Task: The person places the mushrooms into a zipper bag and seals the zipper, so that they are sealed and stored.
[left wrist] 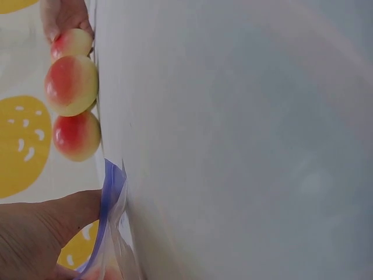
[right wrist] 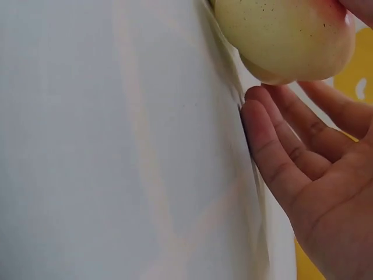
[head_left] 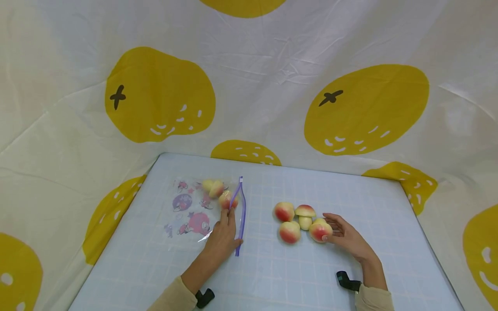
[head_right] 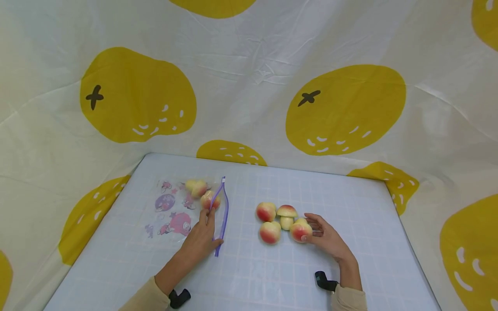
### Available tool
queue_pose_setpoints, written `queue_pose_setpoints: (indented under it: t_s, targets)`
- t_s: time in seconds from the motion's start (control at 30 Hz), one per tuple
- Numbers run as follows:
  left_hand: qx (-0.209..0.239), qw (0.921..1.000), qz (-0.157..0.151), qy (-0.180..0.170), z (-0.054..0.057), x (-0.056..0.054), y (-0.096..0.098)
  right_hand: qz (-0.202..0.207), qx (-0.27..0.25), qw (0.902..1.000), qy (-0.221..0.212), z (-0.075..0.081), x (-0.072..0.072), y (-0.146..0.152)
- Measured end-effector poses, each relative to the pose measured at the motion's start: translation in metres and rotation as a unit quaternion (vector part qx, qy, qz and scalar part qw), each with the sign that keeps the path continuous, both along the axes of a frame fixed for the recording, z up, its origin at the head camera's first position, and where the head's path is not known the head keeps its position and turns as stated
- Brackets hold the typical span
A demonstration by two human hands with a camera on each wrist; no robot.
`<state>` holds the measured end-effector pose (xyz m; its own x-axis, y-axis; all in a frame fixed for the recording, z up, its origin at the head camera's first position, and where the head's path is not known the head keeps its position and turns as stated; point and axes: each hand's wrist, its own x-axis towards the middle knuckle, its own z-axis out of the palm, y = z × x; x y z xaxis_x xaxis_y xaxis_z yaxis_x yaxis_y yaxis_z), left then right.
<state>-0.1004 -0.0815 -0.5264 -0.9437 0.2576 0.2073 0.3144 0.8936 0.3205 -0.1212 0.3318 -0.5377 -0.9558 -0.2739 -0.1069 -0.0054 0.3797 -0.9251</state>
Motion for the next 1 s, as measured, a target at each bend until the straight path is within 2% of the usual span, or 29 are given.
queue_pose_setpoints:
  t_s: [0.27, 0.37, 0.67, 1.0]
  targets:
    - [-0.005, 0.9999, -0.004, 0.014, -0.001, 0.0, -0.001, -0.021, -0.018, 0.9996, 0.011, 0.015, 0.004, 0.001]
    - [-0.006, 0.9999, -0.003, 0.014, -0.001, 0.0, -0.001, -0.014, -0.026, 0.9993, 0.023, 0.023, 0.004, -0.002]
    - [0.003, 1.0, 0.002, -0.003, 0.002, 0.001, 0.0, -0.013, -0.058, 0.9967, 0.056, 0.042, 0.003, -0.028]
    - [0.011, 0.9998, 0.007, -0.017, 0.002, 0.001, 0.001, 0.036, -0.106, 0.9892, 0.094, 0.051, -0.013, -0.064]
